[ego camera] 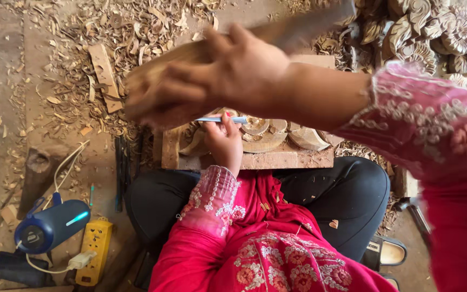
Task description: The person carves a floral design into a wooden board using a chisel and mallet. They repeatedly strike the chisel to shape the wood, occasionally adjusting their grip and the position of the board.
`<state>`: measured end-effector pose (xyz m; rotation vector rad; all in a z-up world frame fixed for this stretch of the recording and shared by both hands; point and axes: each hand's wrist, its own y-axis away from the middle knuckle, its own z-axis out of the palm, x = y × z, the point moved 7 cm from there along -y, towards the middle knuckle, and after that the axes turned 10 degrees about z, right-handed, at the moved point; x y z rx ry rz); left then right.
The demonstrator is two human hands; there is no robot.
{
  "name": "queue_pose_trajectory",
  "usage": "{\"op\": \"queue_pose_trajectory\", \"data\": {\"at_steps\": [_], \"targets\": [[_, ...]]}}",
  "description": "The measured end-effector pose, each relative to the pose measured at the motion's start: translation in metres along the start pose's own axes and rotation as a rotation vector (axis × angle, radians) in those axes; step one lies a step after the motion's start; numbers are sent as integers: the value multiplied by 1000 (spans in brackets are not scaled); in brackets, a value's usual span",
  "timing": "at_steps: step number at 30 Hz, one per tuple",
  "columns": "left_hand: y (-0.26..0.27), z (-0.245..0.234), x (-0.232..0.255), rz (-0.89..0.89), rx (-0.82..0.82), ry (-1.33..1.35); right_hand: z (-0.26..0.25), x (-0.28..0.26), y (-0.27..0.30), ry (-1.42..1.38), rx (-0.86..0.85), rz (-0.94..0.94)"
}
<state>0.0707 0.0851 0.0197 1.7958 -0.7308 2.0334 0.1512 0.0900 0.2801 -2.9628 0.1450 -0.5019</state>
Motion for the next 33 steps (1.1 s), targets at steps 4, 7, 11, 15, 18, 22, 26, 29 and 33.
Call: {"op": "queue_pose_trajectory", "data": {"at_steps": [4, 7, 11, 15, 18, 22, 26, 29, 33], "targets": [[5, -2, -12, -60, -13, -89, -6, 1, 0, -324, 141, 99], [9, 1, -6, -19, -41, 1, -2, -8, 5, -144, -63, 11], [28, -18, 12, 105, -24, 101, -30, 1, 26, -262, 69, 79], [43, -43, -3, -69, 101, 75, -19, 15, 69, -377, 17, 332], [32, -35, -7, -75, 9, -54, -13, 19, 88, -364, 3, 371], [34, -31, -11, -4, 24, 61, -23, 17, 97, -378, 60, 348], [40, -34, -22, -16, 53, 46, -43, 14, 90, -425, 125, 303], [42, -38, -29, 1, 82, 30, -46, 9, 88, -449, 133, 290], [41, -42, -19, 155, 63, -233, -47, 2, 87, -497, 142, 253]]}}
